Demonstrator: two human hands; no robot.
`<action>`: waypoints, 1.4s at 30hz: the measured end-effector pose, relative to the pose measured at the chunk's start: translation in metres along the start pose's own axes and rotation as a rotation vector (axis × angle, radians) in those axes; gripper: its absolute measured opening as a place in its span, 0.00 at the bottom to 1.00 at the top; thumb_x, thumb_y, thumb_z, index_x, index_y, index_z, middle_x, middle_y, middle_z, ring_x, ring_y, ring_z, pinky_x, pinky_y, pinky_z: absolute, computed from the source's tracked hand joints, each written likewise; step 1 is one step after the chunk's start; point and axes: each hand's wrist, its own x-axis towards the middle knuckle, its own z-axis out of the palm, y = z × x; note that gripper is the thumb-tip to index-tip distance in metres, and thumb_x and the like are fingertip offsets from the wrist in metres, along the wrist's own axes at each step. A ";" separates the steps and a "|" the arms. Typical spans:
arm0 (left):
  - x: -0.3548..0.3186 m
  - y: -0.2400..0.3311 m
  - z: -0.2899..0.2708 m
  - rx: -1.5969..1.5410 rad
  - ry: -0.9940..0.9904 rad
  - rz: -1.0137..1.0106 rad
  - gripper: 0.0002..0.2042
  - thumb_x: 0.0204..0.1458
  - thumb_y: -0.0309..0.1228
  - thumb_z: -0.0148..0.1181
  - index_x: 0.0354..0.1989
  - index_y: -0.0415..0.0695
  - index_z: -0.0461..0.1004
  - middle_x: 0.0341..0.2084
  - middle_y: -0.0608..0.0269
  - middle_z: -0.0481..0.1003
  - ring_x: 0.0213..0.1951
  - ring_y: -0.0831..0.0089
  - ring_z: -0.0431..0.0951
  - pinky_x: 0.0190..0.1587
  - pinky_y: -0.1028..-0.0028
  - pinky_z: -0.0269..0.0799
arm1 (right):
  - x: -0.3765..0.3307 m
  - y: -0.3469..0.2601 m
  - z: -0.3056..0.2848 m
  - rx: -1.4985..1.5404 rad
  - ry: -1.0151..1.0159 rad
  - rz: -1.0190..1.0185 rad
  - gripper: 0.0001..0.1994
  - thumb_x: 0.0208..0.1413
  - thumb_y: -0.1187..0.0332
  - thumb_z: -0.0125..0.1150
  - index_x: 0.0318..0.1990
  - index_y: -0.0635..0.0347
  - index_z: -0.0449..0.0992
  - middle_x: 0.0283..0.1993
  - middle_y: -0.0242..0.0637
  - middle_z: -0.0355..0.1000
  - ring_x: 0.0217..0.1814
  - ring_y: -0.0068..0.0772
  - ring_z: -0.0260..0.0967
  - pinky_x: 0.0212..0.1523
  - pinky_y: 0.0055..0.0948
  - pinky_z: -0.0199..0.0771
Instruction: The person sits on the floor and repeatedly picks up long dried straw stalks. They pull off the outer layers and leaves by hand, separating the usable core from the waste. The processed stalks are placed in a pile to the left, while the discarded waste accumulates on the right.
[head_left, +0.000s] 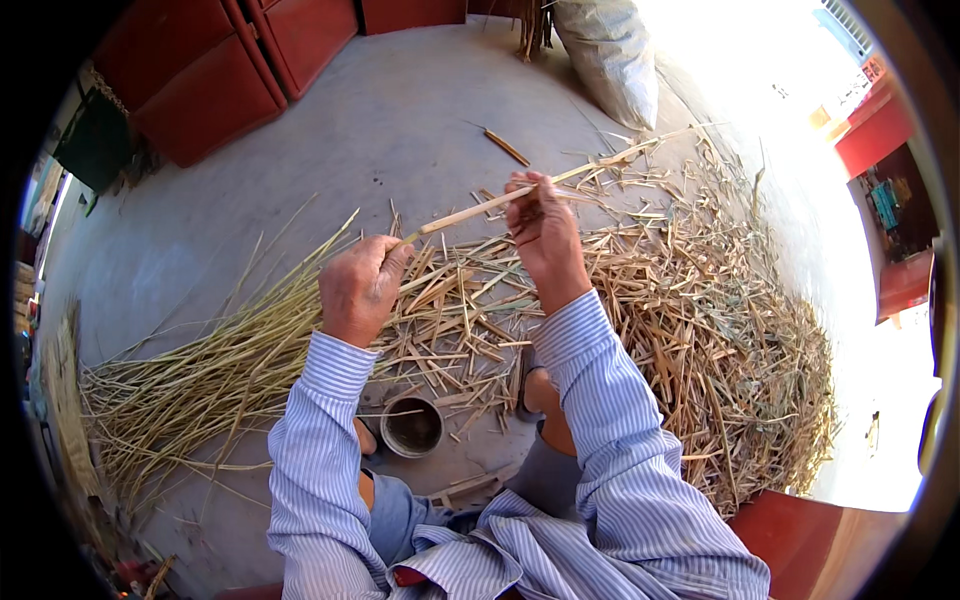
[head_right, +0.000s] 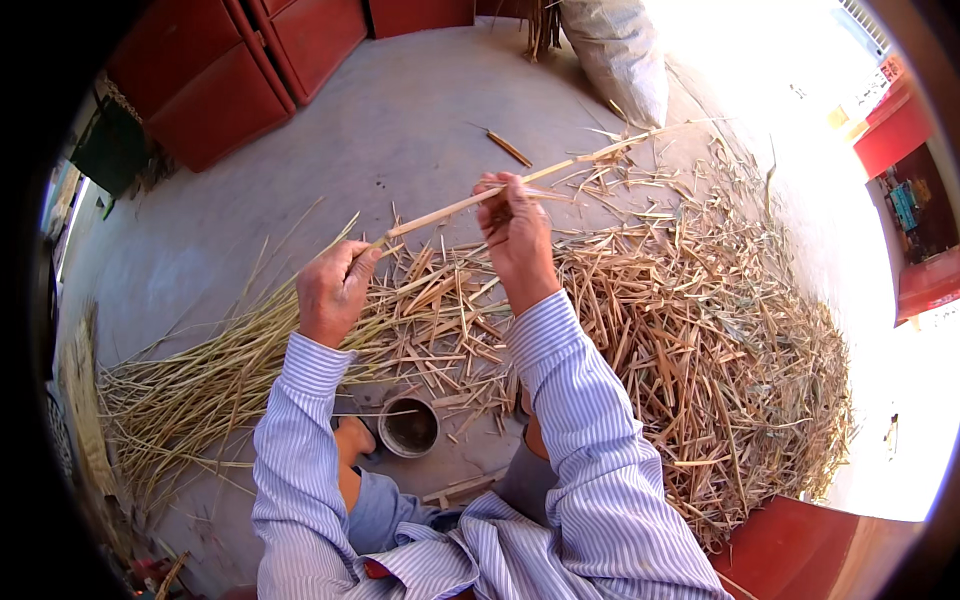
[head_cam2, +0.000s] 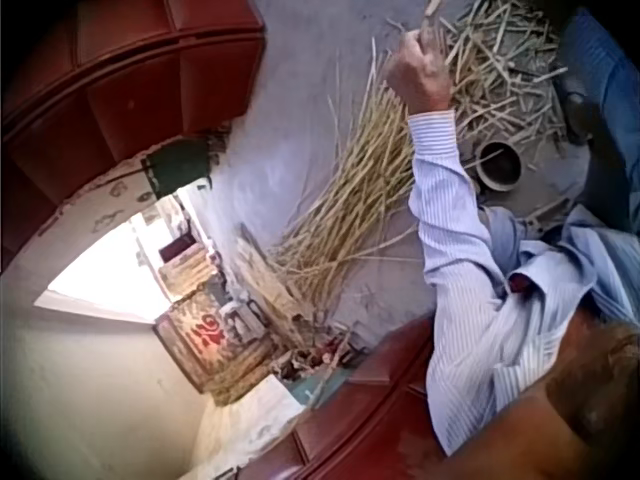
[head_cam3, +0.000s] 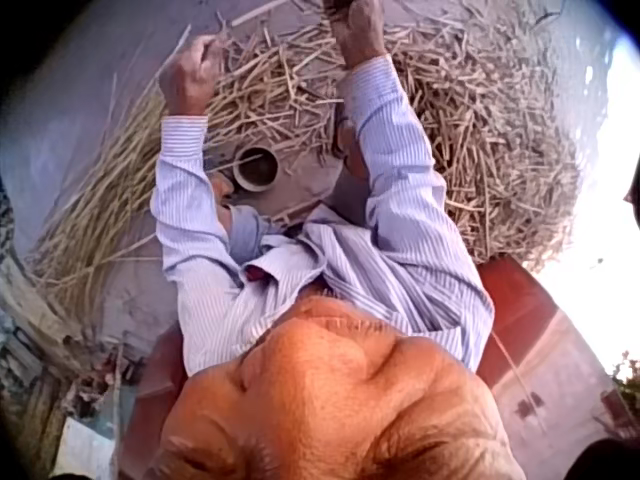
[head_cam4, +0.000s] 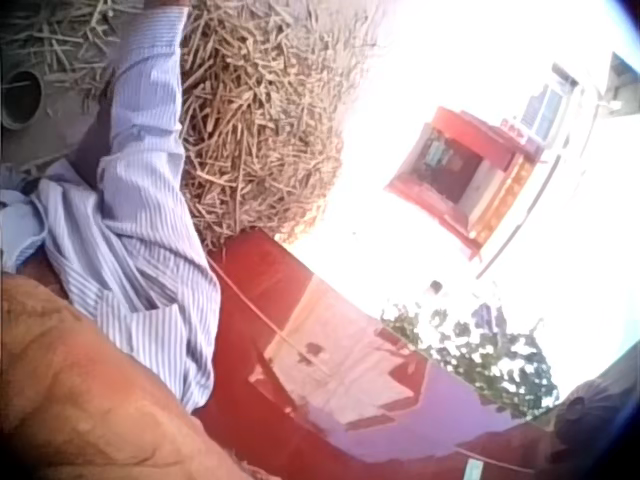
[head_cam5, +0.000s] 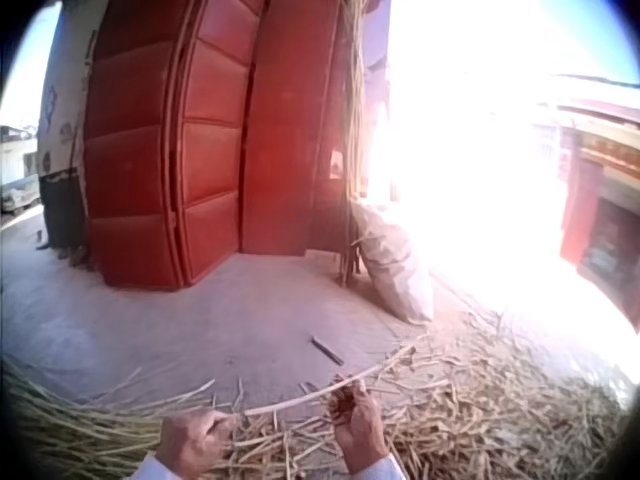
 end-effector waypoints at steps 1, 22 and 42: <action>0.000 -0.003 -0.003 0.013 -0.007 0.003 0.10 0.55 0.36 0.62 0.31 0.42 0.77 0.22 0.55 0.76 0.24 0.56 0.77 0.26 0.63 0.69 | 0.006 -0.008 -0.004 0.044 0.156 -0.007 0.16 0.67 0.57 0.51 0.50 0.61 0.71 0.43 0.38 0.76 0.41 0.26 0.76 0.39 0.22 0.80; -0.017 -0.069 -0.093 -0.084 -0.380 -0.286 0.06 0.50 0.27 0.64 0.28 0.37 0.76 0.22 0.56 0.76 0.23 0.67 0.75 0.27 0.71 0.69 | 0.023 -0.031 -0.034 -0.136 0.322 0.006 0.08 0.60 0.65 0.63 0.38 0.60 0.75 0.34 0.34 0.77 0.31 0.21 0.74 0.30 0.18 0.77; -0.002 -0.008 -0.004 0.022 -0.117 0.063 0.08 0.51 0.32 0.65 0.29 0.40 0.74 0.21 0.56 0.73 0.24 0.58 0.74 0.26 0.63 0.66 | -0.030 0.036 0.043 -0.176 -0.013 0.299 0.12 0.64 0.65 0.57 0.47 0.64 0.73 0.42 0.40 0.78 0.43 0.30 0.77 0.39 0.22 0.81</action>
